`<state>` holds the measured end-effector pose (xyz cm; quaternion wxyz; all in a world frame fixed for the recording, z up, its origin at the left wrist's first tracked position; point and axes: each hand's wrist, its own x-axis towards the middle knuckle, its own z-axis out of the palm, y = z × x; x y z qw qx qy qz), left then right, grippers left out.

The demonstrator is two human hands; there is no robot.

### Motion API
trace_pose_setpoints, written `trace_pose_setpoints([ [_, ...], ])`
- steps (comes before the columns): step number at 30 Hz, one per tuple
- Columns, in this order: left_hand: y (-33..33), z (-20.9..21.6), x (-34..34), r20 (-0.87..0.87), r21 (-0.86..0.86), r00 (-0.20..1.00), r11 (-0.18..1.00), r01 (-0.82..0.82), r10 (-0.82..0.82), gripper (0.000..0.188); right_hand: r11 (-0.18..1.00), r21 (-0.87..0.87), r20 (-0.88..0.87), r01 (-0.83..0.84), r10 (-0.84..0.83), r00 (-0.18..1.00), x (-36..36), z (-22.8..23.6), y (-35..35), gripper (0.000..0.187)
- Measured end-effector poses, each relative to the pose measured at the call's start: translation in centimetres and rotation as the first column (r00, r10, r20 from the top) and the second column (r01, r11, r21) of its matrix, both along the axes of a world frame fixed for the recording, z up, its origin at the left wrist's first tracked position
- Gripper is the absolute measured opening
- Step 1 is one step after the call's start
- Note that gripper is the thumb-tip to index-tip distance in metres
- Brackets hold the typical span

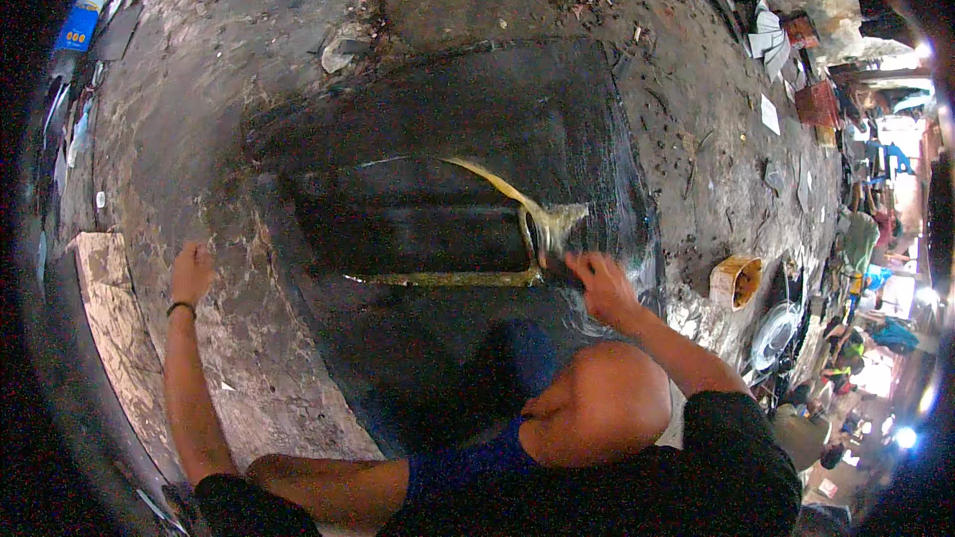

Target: The person pours a yellow viscous adhesive from a bucket onto a black rubber mat and spreads it evenly using a brush. The person then lifts the coated mat and places it aside before repeating the process on another mat.

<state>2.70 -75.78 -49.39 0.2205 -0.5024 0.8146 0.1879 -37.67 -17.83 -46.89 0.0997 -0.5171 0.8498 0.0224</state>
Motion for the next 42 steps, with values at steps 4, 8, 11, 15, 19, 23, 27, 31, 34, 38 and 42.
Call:
trace_pose_setpoints([
  [4, 4.3, 3.3, 6.9, -0.325, -0.148, 0.942, 0.979, -0.141, 0.087, 0.034, 0.806, -0.072, 0.266, 0.587, -0.552, 0.790, -2.9, 1.2, 0.0, 0.031],
  [8, 10.3, -0.4, 16.4, -0.385, -0.251, 0.922, 0.957, -0.144, 0.038, 0.042, 0.682, 0.003, 0.142, 0.731, -0.724, 0.675, -3.9, -2.4, -7.2, 0.030],
  [11, 19.3, -3.9, 19.4, -0.539, -0.278, 0.833, 0.907, -0.316, 0.125, 0.035, 0.826, -0.037, 0.209, 0.563, -0.545, 0.812, 1.1, -1.4, -17.7, 0.030],
  [15, 28.5, -2.5, 11.6, -0.499, 0.190, 0.673, 0.826, -0.530, 0.546, 0.024, 0.882, -0.027, 0.199, 0.471, -0.457, 0.867, 3.4, -1.8, -28.4, 0.032],
  [19, 34.0, -1.2, 8.4, -0.533, 0.095, 0.748, 0.906, -0.411, 0.395, 0.039, 0.952, 0.027, 0.208, 0.304, -0.303, 0.930, 9.7, -2.2, -37.3, 0.038],
  [23, 35.3, -1.6, 7.0, -0.523, 0.014, 0.784, 0.923, -0.384, 0.334, 0.048, 0.998, -0.032, 0.224, -0.057, 0.062, 0.973, 12.6, -2.3, -44.5, 0.036],
  [27, 35.6, -1.5, 6.4, -0.564, -0.015, 0.751, 0.905, -0.425, 0.343, 0.049, 0.880, -0.140, 0.139, -0.454, 0.471, 0.871, 14.5, -1.8, -46.7, 0.028],
  [31, 35.8, -2.4, 6.2, -0.603, -0.028, 0.725, 0.899, -0.437, 0.333, 0.047, 0.517, -0.181, 0.120, -0.837, 0.856, 0.503, 16.0, -1.9, -46.0, 0.038],
  [34, 36.5, -2.4, 6.7, -0.586, -0.009, 0.720, 0.886, -0.464, 0.371, 0.046, 0.265, -0.163, 0.330, -0.950, 0.922, 0.201, 21.5, -3.2, -38.7, 0.032],
  [38, 37.6, -2.4, 7.0, -0.618, -0.079, 0.702, 0.860, -0.504, 0.355, 0.045, 0.492, -0.236, 0.204, -0.838, 0.868, 0.453, 19.3, 1.7, -42.5, 0.041],
  [42, 36.8, -2.5, 6.2, -0.635, -0.079, 0.703, 0.879, -0.470, 0.319, 0.047, 0.420, 0.001, 0.170, -0.907, 0.894, 0.415, 11.6, -1.0, -45.0, 0.055],
])
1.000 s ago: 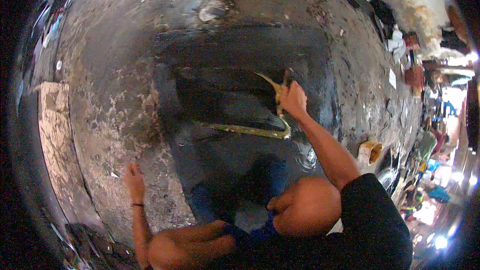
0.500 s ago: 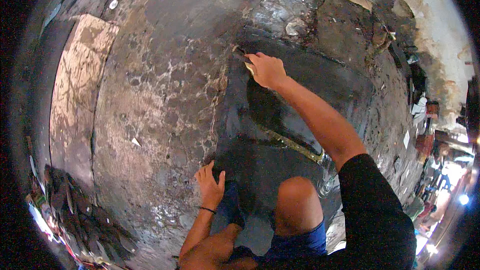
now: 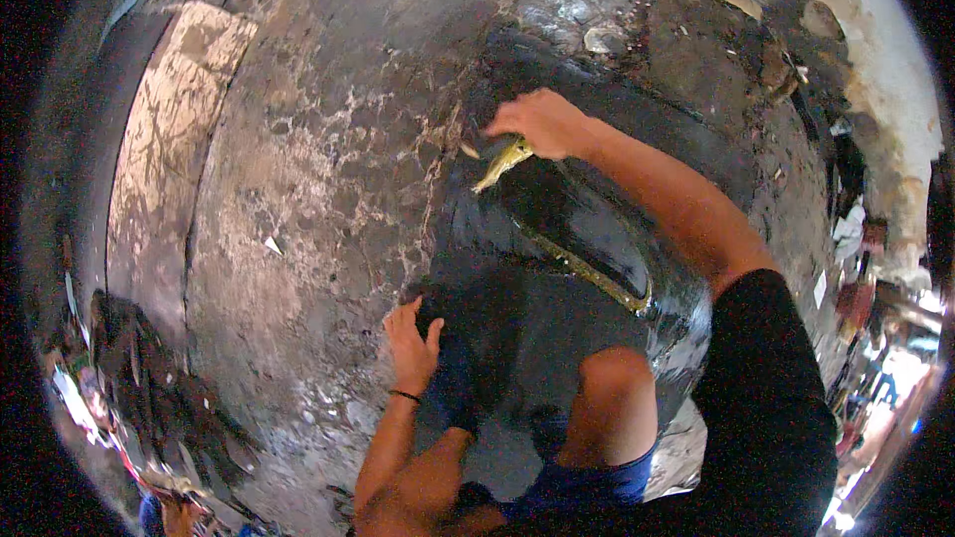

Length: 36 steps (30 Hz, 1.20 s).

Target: The person pours a yellow viscous adhesive from a bucket onto a black rubber mat and spreads it evenly using a brush. The person then lifts the coated mat and places it aside before repeating the process on another mat.

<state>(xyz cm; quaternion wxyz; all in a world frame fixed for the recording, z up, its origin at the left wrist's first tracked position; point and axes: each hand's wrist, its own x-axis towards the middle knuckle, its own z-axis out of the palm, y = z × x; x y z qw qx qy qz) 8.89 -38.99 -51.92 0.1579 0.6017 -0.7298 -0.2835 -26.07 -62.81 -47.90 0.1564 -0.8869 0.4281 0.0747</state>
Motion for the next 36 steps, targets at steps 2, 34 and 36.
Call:
trace_pose_setpoints([
  [2, 0.4, 0.1, -0.1, 0.011, 0.068, 1.000, 0.998, -0.004, 0.003, 0.048, 0.995, 0.051, -0.003, -0.090, 0.091, 0.996, -3.1, -1.1, 4.2, 0.058],
  [34, -0.8, -0.1, 2.0, -0.168, 0.219, 0.982, 0.969, 0.119, -0.083, 0.049, -0.170, 0.016, 0.023, 0.985, -0.985, -0.170, -4.7, -1.1, 42.5, 0.036],
  [36, 0.3, -0.3, 3.5, -0.178, 0.210, 0.983, 0.975, 0.073, -0.035, 0.048, -0.021, 0.070, -0.055, 0.997, -0.998, -0.017, -0.2, 1.6, 35.3, 0.038],
])
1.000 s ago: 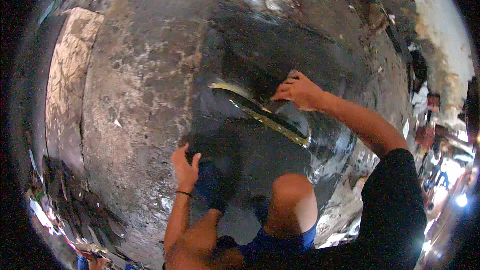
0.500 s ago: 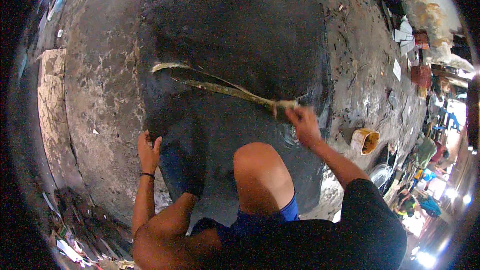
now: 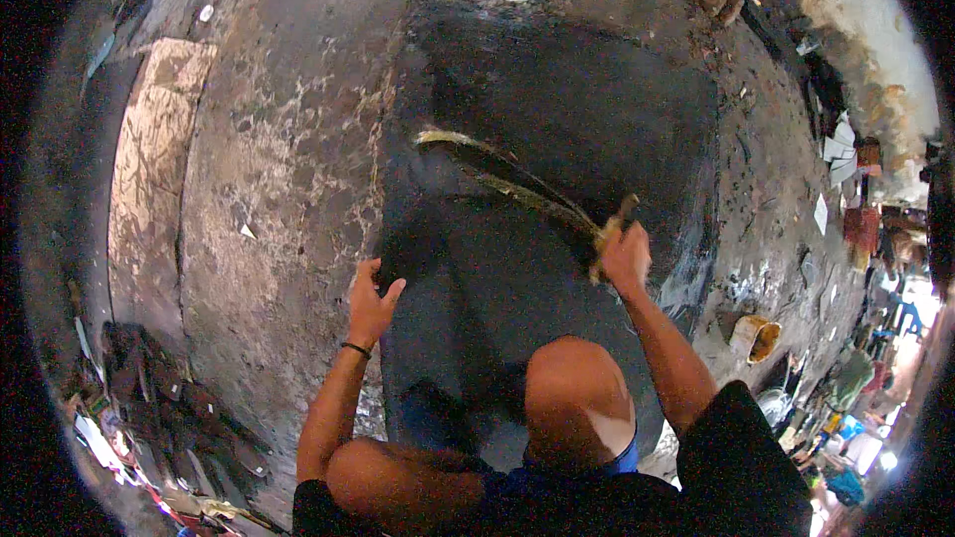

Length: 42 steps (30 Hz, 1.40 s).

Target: The person pours a yellow viscous adhesive from a bucket onto a black rubber mat and spreads it evenly using a brush. The person then lifts the coated mat and places it aside before repeating the process on another mat.

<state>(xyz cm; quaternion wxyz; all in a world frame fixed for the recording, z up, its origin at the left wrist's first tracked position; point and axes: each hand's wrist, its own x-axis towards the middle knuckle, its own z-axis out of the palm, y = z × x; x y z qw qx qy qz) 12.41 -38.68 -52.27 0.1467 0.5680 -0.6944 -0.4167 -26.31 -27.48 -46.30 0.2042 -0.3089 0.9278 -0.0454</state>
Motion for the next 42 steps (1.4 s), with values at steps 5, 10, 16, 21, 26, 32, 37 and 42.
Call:
trace_pose_setpoints([
  [5, 1.5, 0.2, -0.2, 0.069, -0.062, 0.996, 0.997, -0.049, 0.053, 0.037, 0.973, -0.012, 0.063, -0.231, 0.231, 0.971, 4.7, -0.2, -11.9, 0.037],
  [10, 2.2, 2.0, 0.1, -0.075, 0.058, 0.997, 0.998, -0.016, 0.021, 0.027, 0.837, -0.163, -0.160, -0.523, 0.501, 0.851, 6.8, -3.8, -21.3, 0.028],
  [16, 2.0, 2.8, 0.6, -0.172, 0.194, 0.984, 0.981, -0.007, 0.041, 0.025, 0.279, -0.120, -0.091, -0.953, 0.953, 0.290, 11.4, -1.4, -25.0, 0.040],
  [21, 6.3, 2.7, 2.6, -0.055, 0.116, 0.996, 0.991, -0.063, 0.069, 0.034, -0.198, -0.362, -0.130, -0.911, 0.978, -0.161, 18.6, -4.3, -14.2, 0.049],
  [26, 9.8, 2.9, 3.1, -0.024, 0.084, 0.950, 0.948, -0.308, 0.311, 0.050, 0.005, -0.144, -0.202, -0.990, 0.979, 0.034, 14.0, 0.9, -23.0, 0.054],
  [32, 11.1, 0.1, 4.4, 0.047, 0.205, 0.932, 0.910, -0.360, 0.358, 0.044, -0.302, 0.091, 0.014, -0.949, 0.953, -0.302, 6.5, -1.2, -20.3, 0.055],
  [37, 9.6, 2.6, 1.8, 0.045, 0.155, 0.967, 0.954, -0.256, 0.252, 0.037, -0.111, 0.082, 0.033, -0.990, 0.994, -0.108, -4.9, -0.8, -7.3, 0.058],
  [42, 9.8, 1.8, 2.3, -0.020, 0.222, 0.974, 0.950, -0.218, 0.228, 0.037, 0.133, 0.100, 0.067, -0.986, 0.988, 0.140, -11.4, 0.0, 6.6, 0.062],
])
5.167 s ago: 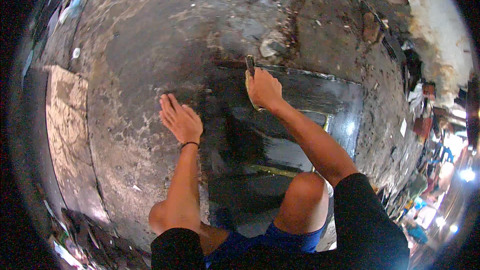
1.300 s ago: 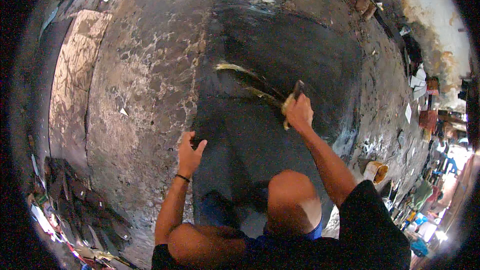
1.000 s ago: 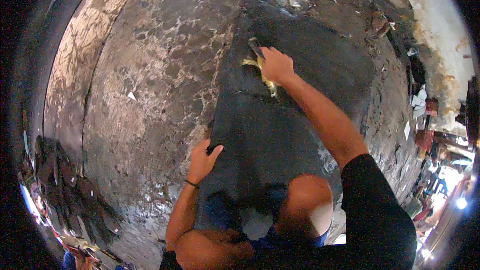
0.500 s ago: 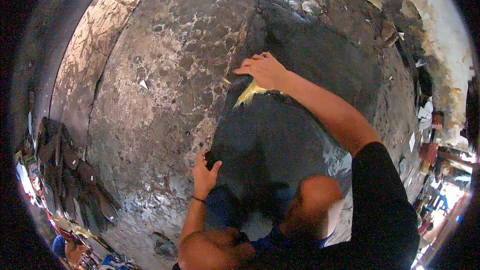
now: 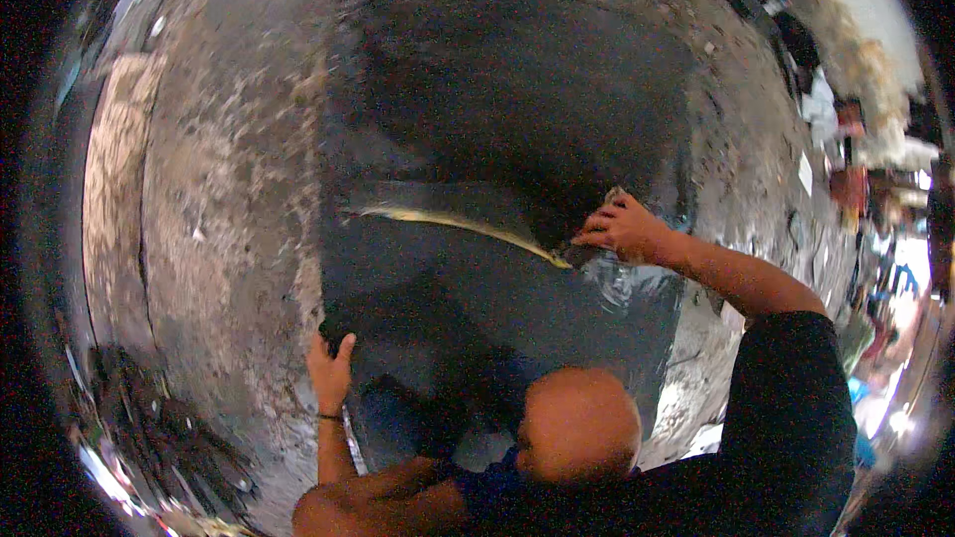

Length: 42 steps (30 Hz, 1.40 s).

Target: The person pours a yellow viscous adhesive from a bucket onto a black rubber mat and spreads it evenly using a brush. The person then lifts the coated mat and places it aside before repeating the process on another mat.

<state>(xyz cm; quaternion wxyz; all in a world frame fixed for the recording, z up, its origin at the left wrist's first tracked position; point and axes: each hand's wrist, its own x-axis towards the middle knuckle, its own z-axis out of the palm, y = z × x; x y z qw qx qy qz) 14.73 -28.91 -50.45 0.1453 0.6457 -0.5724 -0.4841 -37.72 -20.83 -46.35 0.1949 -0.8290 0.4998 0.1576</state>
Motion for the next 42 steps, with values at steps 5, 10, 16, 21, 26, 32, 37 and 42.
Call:
trace_pose_setpoints([
  [5, 0.5, 1.0, -0.5, 0.141, -0.036, 0.985, 0.994, 0.100, -0.094, 0.039, 0.980, -0.047, -0.041, 0.195, -0.197, 0.980, -3.7, -1.4, 16.8, 0.063],
  [10, 0.7, 0.4, -0.1, 0.009, -0.076, 0.983, 0.980, 0.183, -0.183, 0.044, 0.786, -0.041, 0.150, 0.617, -0.606, 0.782, -3.0, 1.5, 20.6, 0.066],
  [16, 3.4, -3.0, 5.3, 0.192, -0.063, 0.960, 0.974, 0.217, -0.201, 0.047, 0.766, -0.264, -0.024, 0.586, -0.613, 0.790, 7.1, -0.1, 30.9, 0.053],
  [21, 5.3, -0.4, 6.7, 0.294, 0.015, 0.921, 0.964, 0.265, -0.258, 0.047, 0.014, 0.033, 0.201, 0.999, -0.980, 0.008, 4.4, 1.3, 30.8, 0.032],
  [26, 6.7, -1.2, 6.7, 0.227, -0.127, 0.934, 0.942, 0.310, -0.276, 0.046, 0.073, -0.359, 0.142, 0.930, -0.981, 0.131, 3.1, -3.7, 25.4, 0.030],
  [32, 6.7, -1.0, 7.0, 0.124, -0.075, 0.973, 0.976, 0.206, -0.196, 0.044, 0.002, -0.017, 0.168, 1.000, -0.986, 0.005, 12.4, -2.7, 10.5, 0.039],
  [37, 6.3, 0.5, 6.5, 0.102, -0.073, 0.984, 0.985, 0.156, -0.148, 0.037, 0.292, -0.094, 0.294, 0.952, -0.905, 0.307, 18.3, -2.4, -2.6, 0.041],
  [42, 6.3, 1.2, 6.5, 0.118, -0.135, 0.980, 0.975, 0.175, -0.160, 0.032, 0.579, -0.128, 0.237, 0.805, -0.770, 0.592, 24.1, -3.3, -12.7, 0.034],
])
